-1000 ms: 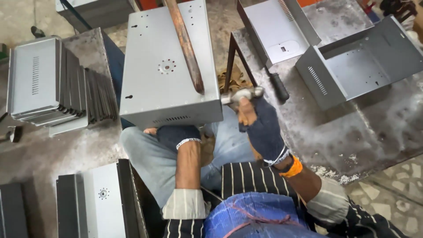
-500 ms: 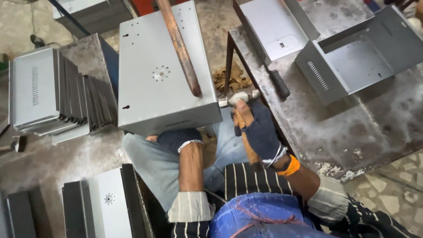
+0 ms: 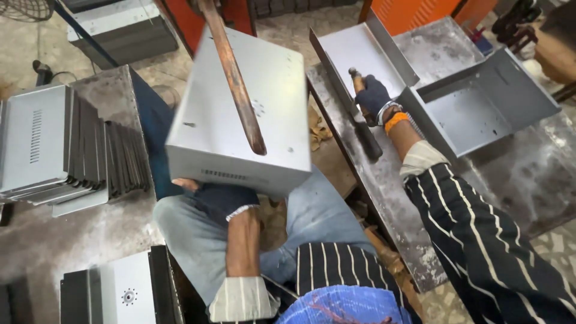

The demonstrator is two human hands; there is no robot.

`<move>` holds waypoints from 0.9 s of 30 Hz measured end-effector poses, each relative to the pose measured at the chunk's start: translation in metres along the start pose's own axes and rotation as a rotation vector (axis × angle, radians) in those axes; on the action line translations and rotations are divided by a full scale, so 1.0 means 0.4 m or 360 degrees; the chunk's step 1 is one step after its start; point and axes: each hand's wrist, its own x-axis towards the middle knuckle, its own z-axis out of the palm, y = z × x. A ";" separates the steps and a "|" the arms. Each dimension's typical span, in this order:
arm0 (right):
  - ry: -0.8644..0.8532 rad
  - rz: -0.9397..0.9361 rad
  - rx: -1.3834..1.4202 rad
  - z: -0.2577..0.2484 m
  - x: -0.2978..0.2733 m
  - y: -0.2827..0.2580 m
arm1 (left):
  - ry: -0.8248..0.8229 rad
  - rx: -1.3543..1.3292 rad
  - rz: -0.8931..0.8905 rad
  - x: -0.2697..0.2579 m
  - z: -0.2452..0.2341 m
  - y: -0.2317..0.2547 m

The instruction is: The person sits between workbenches and folds sheet-metal panels using a manual bending brake, hammering seams with a hammer to shape box enclosures, filing edges, and placing finished boxes onto a stack of completed enclosures.

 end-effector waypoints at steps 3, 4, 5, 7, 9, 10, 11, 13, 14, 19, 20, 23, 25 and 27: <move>-0.0018 -0.0336 -0.0192 0.062 0.136 0.162 | 0.0065 0.0275 0.0063 -0.001 0.003 0.004; -0.0025 -0.0347 -0.0194 0.038 0.105 0.108 | 0.0091 0.0368 0.0083 0.002 -0.013 -0.003; 0.0020 -0.0432 -0.0153 0.015 0.072 0.056 | 0.0120 0.0459 0.0103 0.002 -0.024 -0.003; 0.0054 -0.0530 -0.0116 -0.047 -0.038 -0.068 | 0.0157 0.0541 0.0135 0.014 -0.036 -0.003; 0.0139 -0.0737 0.0482 -0.122 -0.170 -0.293 | 0.0167 0.0855 0.0191 0.032 -0.063 -0.010; 0.0120 -0.0746 0.0477 -0.131 -0.208 -0.354 | 0.0182 0.0845 0.0203 0.042 -0.053 -0.008; 0.0119 -0.0953 0.0471 -0.141 -0.245 -0.414 | 0.0097 0.1078 0.0324 0.055 -0.041 -0.005; 0.0107 -0.1165 0.0466 -0.138 -0.295 -0.497 | 0.0021 0.1306 0.0450 0.105 -0.035 0.000; -0.0026 -0.1375 0.0282 -0.127 -0.308 -0.519 | -0.0015 0.1549 0.0547 0.142 -0.041 0.002; -0.0287 -0.1596 -0.0145 -0.089 -0.299 -0.582 | -0.0284 0.2049 0.0756 0.199 0.004 0.019; -0.0559 -0.1380 -0.0201 -0.092 -0.292 -0.599 | -0.0398 0.2074 0.0791 0.201 0.007 0.021; -0.0884 -0.0933 -0.0213 -0.034 -0.279 -0.601 | -0.0529 0.2116 0.0824 0.223 -0.043 0.022; -0.0930 -0.0722 -0.0170 -0.008 -0.278 -0.609 | -0.0560 0.2127 0.0836 0.238 -0.062 0.018; -0.0688 -0.0791 -0.0421 -0.017 -0.296 -0.625 | -0.0697 0.1855 0.0835 0.230 -0.064 0.003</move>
